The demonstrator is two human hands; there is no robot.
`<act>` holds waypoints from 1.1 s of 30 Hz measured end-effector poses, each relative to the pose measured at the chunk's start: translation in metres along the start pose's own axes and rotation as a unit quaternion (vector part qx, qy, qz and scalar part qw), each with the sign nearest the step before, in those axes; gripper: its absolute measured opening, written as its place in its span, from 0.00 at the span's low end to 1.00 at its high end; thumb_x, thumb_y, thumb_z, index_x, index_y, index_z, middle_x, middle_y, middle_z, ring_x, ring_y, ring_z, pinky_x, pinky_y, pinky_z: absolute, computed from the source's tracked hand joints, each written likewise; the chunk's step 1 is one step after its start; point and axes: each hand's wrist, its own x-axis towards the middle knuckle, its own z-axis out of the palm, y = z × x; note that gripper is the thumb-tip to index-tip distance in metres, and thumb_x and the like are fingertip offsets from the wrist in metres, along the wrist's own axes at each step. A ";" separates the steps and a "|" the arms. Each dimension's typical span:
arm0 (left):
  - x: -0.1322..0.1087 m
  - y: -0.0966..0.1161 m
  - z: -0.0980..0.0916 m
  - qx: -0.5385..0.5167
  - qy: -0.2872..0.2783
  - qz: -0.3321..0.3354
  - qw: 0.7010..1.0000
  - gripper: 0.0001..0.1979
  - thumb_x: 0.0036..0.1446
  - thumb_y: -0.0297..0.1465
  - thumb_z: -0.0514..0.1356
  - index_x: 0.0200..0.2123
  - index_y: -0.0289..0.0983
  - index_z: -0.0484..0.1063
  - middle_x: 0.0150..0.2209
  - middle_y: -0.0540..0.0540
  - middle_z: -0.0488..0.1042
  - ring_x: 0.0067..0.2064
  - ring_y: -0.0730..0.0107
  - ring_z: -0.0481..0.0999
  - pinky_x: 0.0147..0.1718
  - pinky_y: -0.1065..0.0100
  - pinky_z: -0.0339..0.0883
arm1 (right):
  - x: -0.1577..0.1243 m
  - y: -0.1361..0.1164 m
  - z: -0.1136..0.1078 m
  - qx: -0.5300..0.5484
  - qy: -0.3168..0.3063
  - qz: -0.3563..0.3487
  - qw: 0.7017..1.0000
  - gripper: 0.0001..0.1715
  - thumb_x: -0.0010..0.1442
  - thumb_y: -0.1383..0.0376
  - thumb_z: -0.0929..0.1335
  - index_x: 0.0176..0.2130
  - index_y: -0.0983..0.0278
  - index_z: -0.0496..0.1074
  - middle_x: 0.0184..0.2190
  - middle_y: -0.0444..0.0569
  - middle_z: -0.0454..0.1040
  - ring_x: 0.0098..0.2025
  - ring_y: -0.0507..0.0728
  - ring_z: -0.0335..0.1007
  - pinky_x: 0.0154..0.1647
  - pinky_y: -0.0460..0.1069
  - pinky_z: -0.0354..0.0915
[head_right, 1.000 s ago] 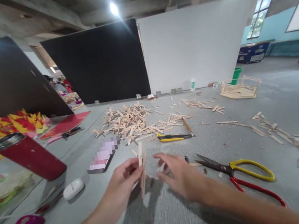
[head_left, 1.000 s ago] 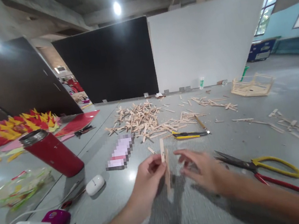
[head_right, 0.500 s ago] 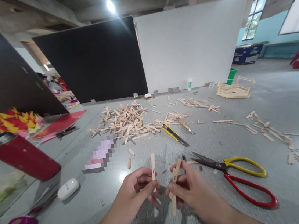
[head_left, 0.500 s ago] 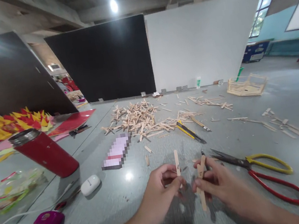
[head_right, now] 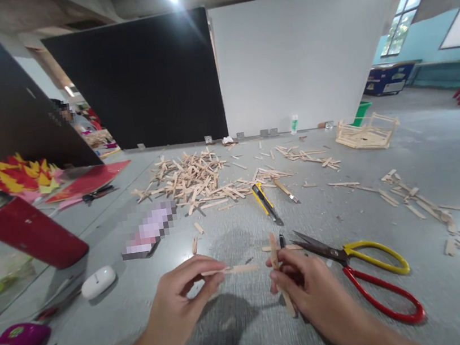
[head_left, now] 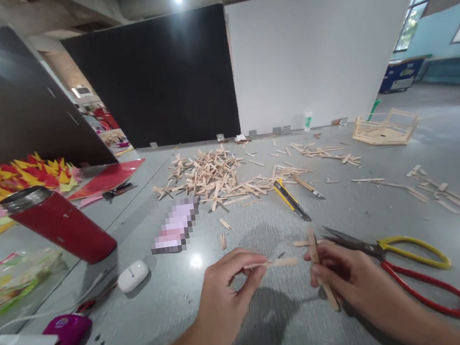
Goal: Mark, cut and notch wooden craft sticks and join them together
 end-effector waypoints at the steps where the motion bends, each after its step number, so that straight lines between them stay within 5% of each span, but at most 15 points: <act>1: 0.001 0.001 0.000 -0.015 -0.004 -0.034 0.999 0.06 0.65 0.28 0.65 0.40 0.40 0.83 0.36 0.48 0.83 0.37 0.69 0.81 0.37 0.73 0.72 | 0.000 0.000 0.000 -0.006 -0.003 0.001 1.000 0.11 0.73 0.57 0.66 0.41 0.61 0.73 0.30 0.45 0.76 0.29 0.54 0.70 0.26 0.46 0.61; 8: 0.003 -0.002 -0.001 -0.099 -0.044 -0.143 0.984 0.06 0.62 0.32 0.66 0.39 0.40 0.85 0.37 0.47 0.81 0.39 0.66 0.79 0.40 0.69 0.70 | 0.000 0.003 -0.002 -0.052 0.010 -0.018 0.998 0.19 0.75 0.53 0.63 0.38 0.61 0.74 0.28 0.45 0.76 0.26 0.53 0.69 0.26 0.46 0.62; 13: 0.003 -0.001 -0.002 -0.127 -0.109 -0.189 0.968 0.07 0.61 0.32 0.65 0.39 0.36 0.84 0.35 0.45 0.78 0.38 0.66 0.75 0.39 0.67 0.66 | 0.000 0.007 -0.002 -0.048 -0.001 0.008 0.999 0.24 0.75 0.49 0.63 0.52 0.64 0.76 0.24 0.43 0.77 0.21 0.52 0.67 0.23 0.46 0.60; 19: 0.005 -0.004 0.000 -0.202 -0.141 -0.277 0.929 0.14 0.53 0.36 0.72 0.37 0.35 0.75 0.31 0.49 0.73 0.32 0.70 0.69 0.33 0.68 0.61 | -0.001 0.008 0.000 0.080 -0.019 0.071 0.994 0.33 0.74 0.43 0.62 0.65 0.60 0.66 0.34 0.47 0.84 0.15 0.51 0.73 0.15 0.44 0.64; 25: 0.005 -0.001 0.002 -0.192 -0.194 -0.314 0.909 0.11 0.53 0.38 0.64 0.35 0.36 0.75 0.26 0.50 0.73 0.28 0.70 0.70 0.30 0.68 0.62 | 0.004 0.009 -0.001 0.167 -0.020 0.074 0.983 0.28 0.72 0.43 0.65 0.57 0.60 0.66 0.38 0.50 0.84 0.14 0.48 0.74 0.10 0.38 0.55; 30: -0.003 0.005 0.007 -0.180 -0.253 -0.361 0.879 0.09 0.51 0.32 0.54 0.27 0.37 0.73 0.15 0.56 0.60 0.19 0.74 0.56 0.19 0.70 0.47 | 0.004 -0.002 0.001 0.218 -0.033 0.081 0.972 0.31 0.70 0.42 0.66 0.58 0.61 0.64 0.38 0.53 0.85 0.16 0.50 0.78 0.11 0.38 0.58; 33: -0.009 0.007 0.015 -0.157 -0.270 -0.348 0.884 0.11 0.56 0.30 0.56 0.36 0.35 0.77 0.18 0.57 0.60 0.20 0.74 0.57 0.21 0.71 0.50 | 0.002 -0.009 0.008 0.235 -0.027 0.084 0.968 0.34 0.67 0.39 0.68 0.57 0.60 0.63 0.37 0.52 0.85 0.17 0.52 0.79 0.10 0.38 0.59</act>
